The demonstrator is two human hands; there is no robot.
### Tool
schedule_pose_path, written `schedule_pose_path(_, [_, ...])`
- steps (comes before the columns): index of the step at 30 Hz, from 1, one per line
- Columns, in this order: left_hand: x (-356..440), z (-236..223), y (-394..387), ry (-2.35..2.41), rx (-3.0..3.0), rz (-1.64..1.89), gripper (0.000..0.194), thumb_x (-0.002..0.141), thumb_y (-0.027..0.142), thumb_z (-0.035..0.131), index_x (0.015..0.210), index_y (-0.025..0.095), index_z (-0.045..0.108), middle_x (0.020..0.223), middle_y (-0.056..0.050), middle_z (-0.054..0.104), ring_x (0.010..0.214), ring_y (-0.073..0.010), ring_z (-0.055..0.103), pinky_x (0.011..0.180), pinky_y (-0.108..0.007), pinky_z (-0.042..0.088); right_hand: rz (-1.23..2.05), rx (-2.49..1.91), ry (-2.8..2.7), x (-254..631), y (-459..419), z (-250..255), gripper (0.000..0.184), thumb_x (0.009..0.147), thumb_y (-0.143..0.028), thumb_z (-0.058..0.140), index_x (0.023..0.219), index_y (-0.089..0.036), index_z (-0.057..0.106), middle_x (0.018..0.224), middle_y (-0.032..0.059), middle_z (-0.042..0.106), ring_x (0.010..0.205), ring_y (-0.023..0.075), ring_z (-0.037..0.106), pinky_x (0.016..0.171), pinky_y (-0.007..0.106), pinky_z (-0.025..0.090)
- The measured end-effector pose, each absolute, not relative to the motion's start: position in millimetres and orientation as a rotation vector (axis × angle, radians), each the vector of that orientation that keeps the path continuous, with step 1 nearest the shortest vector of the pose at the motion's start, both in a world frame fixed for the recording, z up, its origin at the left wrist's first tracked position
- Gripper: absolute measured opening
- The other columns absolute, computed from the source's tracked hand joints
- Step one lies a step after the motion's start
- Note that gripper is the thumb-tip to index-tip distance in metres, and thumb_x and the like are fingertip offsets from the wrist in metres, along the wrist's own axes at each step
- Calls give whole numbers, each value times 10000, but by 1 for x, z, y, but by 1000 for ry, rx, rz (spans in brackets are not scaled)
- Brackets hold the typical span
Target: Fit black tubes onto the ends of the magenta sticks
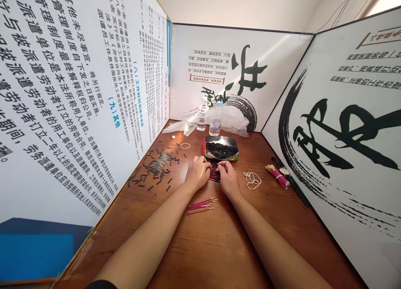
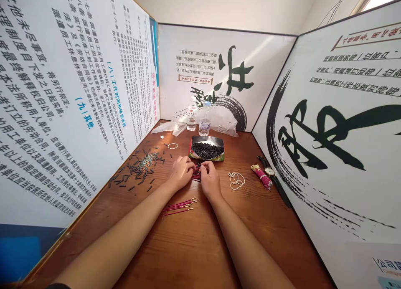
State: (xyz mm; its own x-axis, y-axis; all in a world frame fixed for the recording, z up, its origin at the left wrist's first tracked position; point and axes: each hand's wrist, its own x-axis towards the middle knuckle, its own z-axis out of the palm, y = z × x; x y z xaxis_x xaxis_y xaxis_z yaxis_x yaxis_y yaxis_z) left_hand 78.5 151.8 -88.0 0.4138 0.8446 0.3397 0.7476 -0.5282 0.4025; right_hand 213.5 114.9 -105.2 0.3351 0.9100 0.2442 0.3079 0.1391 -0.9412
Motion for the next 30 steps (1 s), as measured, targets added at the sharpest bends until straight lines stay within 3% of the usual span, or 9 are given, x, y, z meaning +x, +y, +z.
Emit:
schedule_pose_path(12, [77,-90,154,1338,2367,808,327,856,166,442,762,245,745,937,-48,618,964,-218,482,885,-359,421,681,-1377,-1220,212,115,-104,193,817,-396,506,867,-223,577,805,26,655,792,211,598,749,315,440])
schedule_pose_path(30, [79,-90,152,1473,2464,798,287,876,206,442,739,232,693,916,-62,587,959,-241,460,819,-403,369,670,-1401,-1222,213,115,-105,207,828,-403,493,879,-223,581,789,29,662,795,216,602,749,321,438])
